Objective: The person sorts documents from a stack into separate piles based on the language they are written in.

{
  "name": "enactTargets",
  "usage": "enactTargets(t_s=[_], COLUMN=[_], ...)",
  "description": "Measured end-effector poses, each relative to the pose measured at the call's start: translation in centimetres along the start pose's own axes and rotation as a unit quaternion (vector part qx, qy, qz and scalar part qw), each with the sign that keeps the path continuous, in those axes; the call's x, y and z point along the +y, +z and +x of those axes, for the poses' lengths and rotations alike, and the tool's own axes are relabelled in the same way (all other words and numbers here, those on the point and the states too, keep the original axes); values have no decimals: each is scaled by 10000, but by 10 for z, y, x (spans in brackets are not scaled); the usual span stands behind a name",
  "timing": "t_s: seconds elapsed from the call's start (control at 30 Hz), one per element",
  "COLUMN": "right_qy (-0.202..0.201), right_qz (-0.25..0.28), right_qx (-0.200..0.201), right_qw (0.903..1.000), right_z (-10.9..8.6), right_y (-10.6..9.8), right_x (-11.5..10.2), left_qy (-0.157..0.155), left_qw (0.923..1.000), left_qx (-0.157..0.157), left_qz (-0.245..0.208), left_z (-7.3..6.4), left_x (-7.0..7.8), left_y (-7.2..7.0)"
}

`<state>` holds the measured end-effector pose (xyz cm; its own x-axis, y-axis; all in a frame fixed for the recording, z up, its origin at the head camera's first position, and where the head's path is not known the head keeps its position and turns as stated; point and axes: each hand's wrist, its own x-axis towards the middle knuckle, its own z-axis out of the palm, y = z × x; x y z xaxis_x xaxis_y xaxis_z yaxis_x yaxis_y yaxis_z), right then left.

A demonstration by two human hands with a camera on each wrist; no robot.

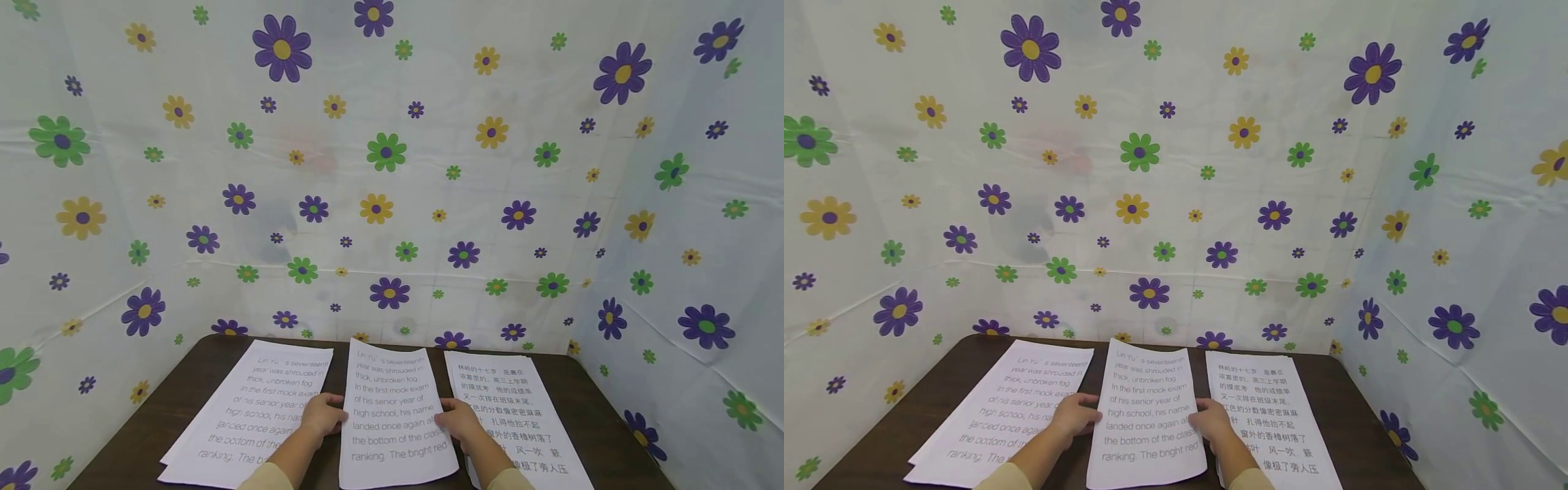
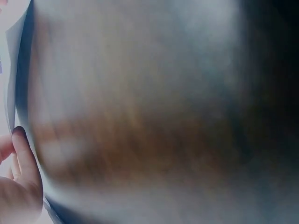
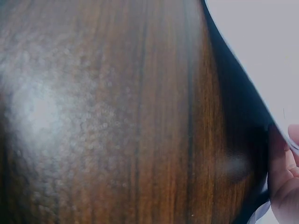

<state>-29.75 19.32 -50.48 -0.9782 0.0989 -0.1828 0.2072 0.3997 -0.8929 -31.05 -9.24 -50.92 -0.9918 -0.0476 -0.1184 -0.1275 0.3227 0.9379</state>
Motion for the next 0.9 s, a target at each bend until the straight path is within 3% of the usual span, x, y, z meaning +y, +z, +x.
enactTargets(t_s=[0.23,0.7,0.9], right_qy=[41,39,75], right_qz=[-41,-13,-110], right_qx=[20,87,103], right_qw=[10000,10000,9999], right_z=[-1,-3,-5], right_y=[1,6,5], right_x=[0,-2,-2], left_qy=[48,74,264], left_qw=[9999,9989,9982], left_qx=[53,381,381], left_qz=[-71,256,368], left_z=[-2,-3,-3], left_x=[1,1,0], left_y=[-1,3,1])
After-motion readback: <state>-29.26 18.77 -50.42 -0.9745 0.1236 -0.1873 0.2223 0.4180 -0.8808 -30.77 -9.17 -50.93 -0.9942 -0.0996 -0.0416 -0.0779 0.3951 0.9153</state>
